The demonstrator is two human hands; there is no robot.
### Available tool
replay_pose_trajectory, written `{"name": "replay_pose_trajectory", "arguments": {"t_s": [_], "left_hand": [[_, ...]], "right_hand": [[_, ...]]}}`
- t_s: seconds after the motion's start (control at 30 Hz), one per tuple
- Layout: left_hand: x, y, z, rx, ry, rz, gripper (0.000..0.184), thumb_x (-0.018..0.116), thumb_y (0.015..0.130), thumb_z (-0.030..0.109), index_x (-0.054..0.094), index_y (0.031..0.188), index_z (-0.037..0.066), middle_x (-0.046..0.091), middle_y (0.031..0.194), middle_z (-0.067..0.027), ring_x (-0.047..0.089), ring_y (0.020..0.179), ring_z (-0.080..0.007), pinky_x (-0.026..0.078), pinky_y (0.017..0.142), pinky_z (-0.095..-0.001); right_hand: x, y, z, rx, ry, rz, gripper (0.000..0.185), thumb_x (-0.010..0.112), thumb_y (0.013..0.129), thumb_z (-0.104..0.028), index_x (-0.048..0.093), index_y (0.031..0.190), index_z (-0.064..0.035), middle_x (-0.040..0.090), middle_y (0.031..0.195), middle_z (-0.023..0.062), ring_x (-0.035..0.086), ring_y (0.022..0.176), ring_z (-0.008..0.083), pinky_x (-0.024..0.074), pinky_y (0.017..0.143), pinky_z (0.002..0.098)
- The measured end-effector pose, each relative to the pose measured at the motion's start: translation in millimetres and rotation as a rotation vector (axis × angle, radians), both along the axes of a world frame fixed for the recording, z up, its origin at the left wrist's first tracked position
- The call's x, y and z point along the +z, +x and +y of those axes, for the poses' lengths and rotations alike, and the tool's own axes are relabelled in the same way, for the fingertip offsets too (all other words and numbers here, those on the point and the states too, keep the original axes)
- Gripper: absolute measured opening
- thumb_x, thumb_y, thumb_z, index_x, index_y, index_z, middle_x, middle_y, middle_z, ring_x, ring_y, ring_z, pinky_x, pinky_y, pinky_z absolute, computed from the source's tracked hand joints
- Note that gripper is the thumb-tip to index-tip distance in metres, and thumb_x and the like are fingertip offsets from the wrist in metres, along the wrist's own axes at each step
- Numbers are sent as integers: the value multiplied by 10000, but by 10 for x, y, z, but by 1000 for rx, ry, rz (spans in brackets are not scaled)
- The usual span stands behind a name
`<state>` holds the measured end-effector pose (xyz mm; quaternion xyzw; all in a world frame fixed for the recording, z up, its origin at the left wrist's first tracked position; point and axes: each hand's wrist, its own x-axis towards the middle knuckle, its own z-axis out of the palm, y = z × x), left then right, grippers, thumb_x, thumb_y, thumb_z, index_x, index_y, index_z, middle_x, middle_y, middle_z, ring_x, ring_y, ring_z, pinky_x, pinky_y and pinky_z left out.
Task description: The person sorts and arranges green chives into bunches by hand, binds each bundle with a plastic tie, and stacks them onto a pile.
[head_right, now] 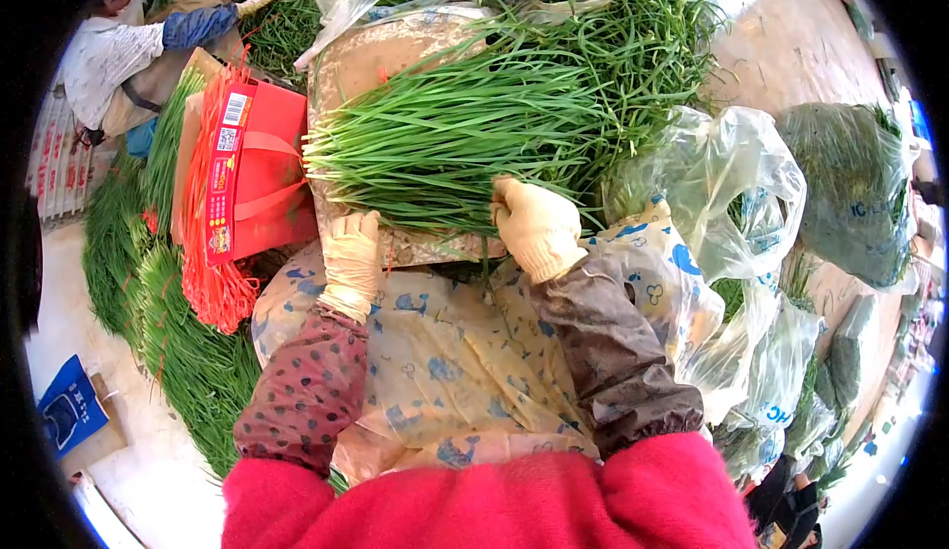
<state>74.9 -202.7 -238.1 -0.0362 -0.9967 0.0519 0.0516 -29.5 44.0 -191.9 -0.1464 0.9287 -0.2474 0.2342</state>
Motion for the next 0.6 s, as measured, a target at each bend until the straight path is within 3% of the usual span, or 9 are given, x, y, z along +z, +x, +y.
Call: {"name": "replay_pose_trajectory", "arguments": {"t_s": [0.03, 0.07, 0.13, 0.17, 0.2, 0.27, 0.4, 0.43, 0.6], "left_hand": [[-61, 33, -7, 44, 131, -179, 257, 610, 816, 183, 598, 1056, 93, 602, 844, -69, 573, 795, -247, 450, 703, -391], [-15, 33, 59, 43, 135, -182, 257, 610, 816, 183, 598, 1056, 93, 602, 844, -69, 573, 795, -247, 450, 703, -391], [138, 12, 247, 533, 824, -724, 300, 670, 816, 274, 640, 1028, 63, 667, 886, -112, 587, 724, -257, 470, 678, -380], [-22, 42, 256, 657, 1111, -856, 393, 697, 812, 368, 662, 1002, 25, 694, 867, -138, 569, 609, -224, 470, 572, -342], [-97, 62, 284, 664, 1108, -856, 393, 697, 812, 368, 662, 1002, 25, 694, 867, -138, 569, 609, -224, 470, 572, -342], [-152, 42, 386, 960, 1498, -969, 413, 693, 848, 409, 647, 1028, 40, 654, 654, -89, 442, 421, -133, 356, 396, -307], [10, -133, 503, 1179, 1615, -963, 432, 679, 862, 419, 630, 1063, 41, 598, 635, -47, 396, 429, -108, 312, 393, -274], [-126, -80, 521, 1153, 1765, -872, 462, 673, 860, 453, 623, 1083, 52, 587, 654, -43, 377, 430, -99, 298, 399, -263], [-216, -109, 526, 1104, 1927, -750, 519, 643, 868, 493, 598, 1149, 59, 597, 671, -52, 366, 428, -95, 278, 411, -249]], "right_hand": [[-13, 26, -3, -1, 3, -5, 267, 608, 859, -222, 615, 1108, -126, 679, 813, 103, 655, 769, 322, 511, 653, 421], [-32, 49, -15, 46, 40, 17, 272, 614, 852, -214, 612, 1109, -126, 669, 833, 110, 647, 780, 318, 507, 658, 410], [-74, 68, -40, 98, 76, 36, 278, 620, 844, -205, 609, 1111, -126, 660, 854, 116, 638, 791, 314, 502, 664, 399], [-103, 66, -65, 142, 123, 50, 280, 613, 849, -200, 613, 1121, -134, 656, 852, 115, 638, 797, 317, 504, 665, 406], [-115, 60, -104, 185, 169, 63, 283, 606, 853, -196, 616, 1131, -142, 653, 851, 114, 638, 803, 319, 506, 665, 413], [-144, 26, -169, 208, 227, 11, 283, 607, 858, -207, 619, 1136, -152, 646, 851, 115, 636, 809, 322, 509, 661, 420], [-212, -48, -211, 308, 326, 18, 238, 601, 866, -227, 640, 1088, -151, 643, 845, 111, 637, 806, 315, 511, 656, 424], [-169, -49, -210, 310, 321, 32, 221, 597, 868, -226, 646, 1070, -149, 645, 833, 112, 640, 800, 315, 510, 648, 425], [163, 56, -210, 359, 230, 22, 204, 601, 851, -234, 659, 1030, -157, 646, 772, 121, 645, 750, 319, 506, 625, 435]]}}
